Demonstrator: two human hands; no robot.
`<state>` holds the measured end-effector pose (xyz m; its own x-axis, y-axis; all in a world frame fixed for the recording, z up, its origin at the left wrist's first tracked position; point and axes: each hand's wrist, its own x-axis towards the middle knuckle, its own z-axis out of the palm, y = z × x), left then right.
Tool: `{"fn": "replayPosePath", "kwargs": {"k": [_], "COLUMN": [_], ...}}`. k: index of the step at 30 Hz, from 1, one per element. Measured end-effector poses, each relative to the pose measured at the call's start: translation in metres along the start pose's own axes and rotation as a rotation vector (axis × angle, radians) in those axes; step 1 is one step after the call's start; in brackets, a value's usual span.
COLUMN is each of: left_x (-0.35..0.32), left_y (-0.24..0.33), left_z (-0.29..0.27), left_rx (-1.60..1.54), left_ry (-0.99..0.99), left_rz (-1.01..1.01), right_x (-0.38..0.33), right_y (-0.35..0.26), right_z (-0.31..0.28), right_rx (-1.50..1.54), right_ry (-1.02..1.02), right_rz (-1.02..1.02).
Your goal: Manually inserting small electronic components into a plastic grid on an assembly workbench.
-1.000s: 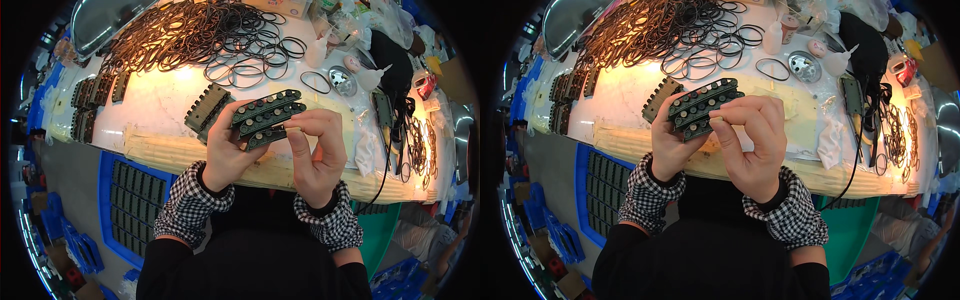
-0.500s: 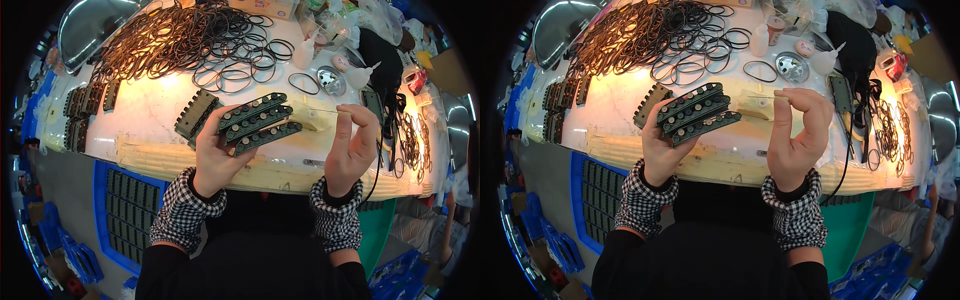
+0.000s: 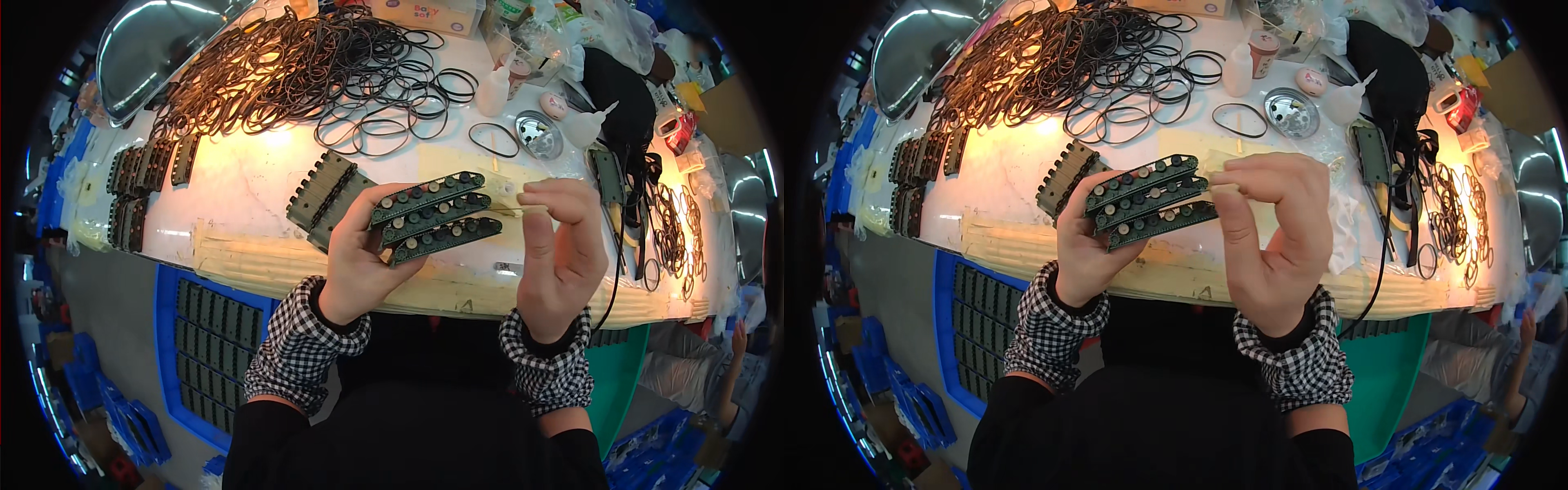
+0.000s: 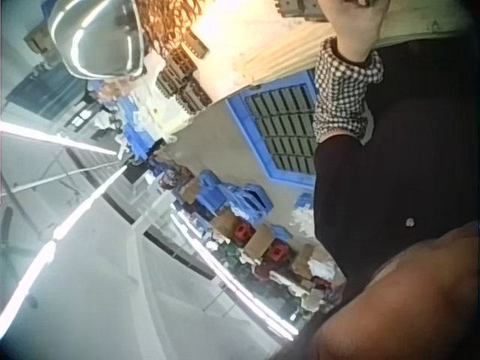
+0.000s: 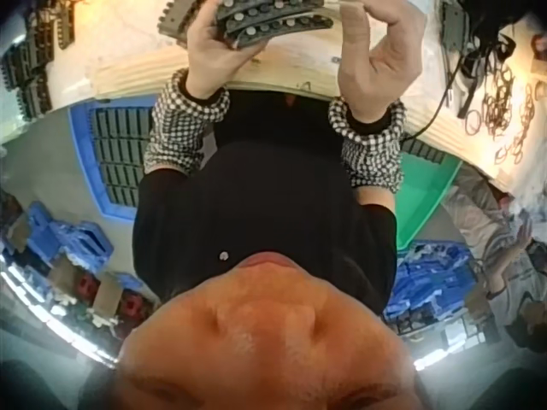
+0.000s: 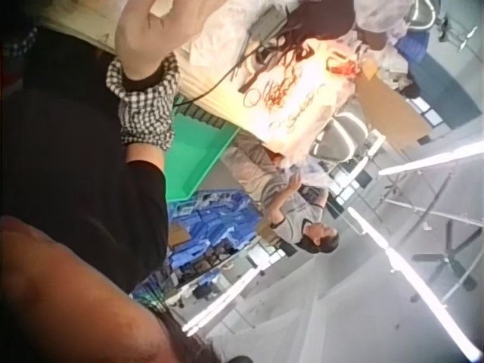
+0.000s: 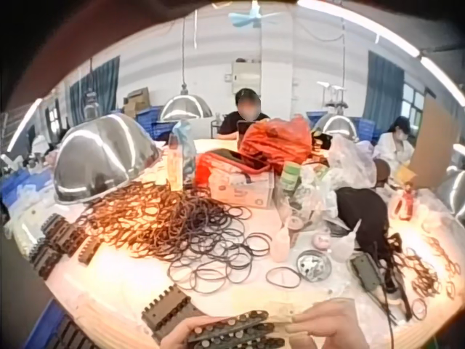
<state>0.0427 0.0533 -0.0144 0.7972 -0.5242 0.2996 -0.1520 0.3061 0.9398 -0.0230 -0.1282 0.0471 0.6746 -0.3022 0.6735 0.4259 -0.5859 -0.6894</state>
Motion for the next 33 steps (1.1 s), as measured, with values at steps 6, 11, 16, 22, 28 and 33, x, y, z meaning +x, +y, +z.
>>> {"fn": "replayPosePath", "kwargs": {"k": [6,11,16,22,28,33], "left_x": [0.000,0.000,-0.001,0.000,0.001,0.000], "left_y": [0.003,0.003,0.004,0.004,0.005,0.003], "left_z": [0.004,0.003,0.003,0.004,0.003,0.002], "left_rx": [-0.012,-0.005,-0.020,-0.036,-0.020,0.017], "left_ry": [0.012,0.023,0.031,0.031,-0.007,0.009], "left_rz": [-0.024,-0.031,-0.046,-0.022,-0.033,-0.038], "right_x": [-0.003,-0.003,-0.003,-0.003,0.006,0.007], "right_y": [-0.002,-0.001,-0.002,-0.001,0.030,0.038], "right_z": [0.028,0.032,0.034,0.027,-0.016,-0.023], "right_rx": [0.106,0.071,0.050,0.131,-0.316,-0.606], "right_ry": [-0.116,-0.125,-0.134,-0.053,0.123,-0.017], "right_rz": [0.031,0.006,-0.009,0.086,-0.035,-0.124]}}
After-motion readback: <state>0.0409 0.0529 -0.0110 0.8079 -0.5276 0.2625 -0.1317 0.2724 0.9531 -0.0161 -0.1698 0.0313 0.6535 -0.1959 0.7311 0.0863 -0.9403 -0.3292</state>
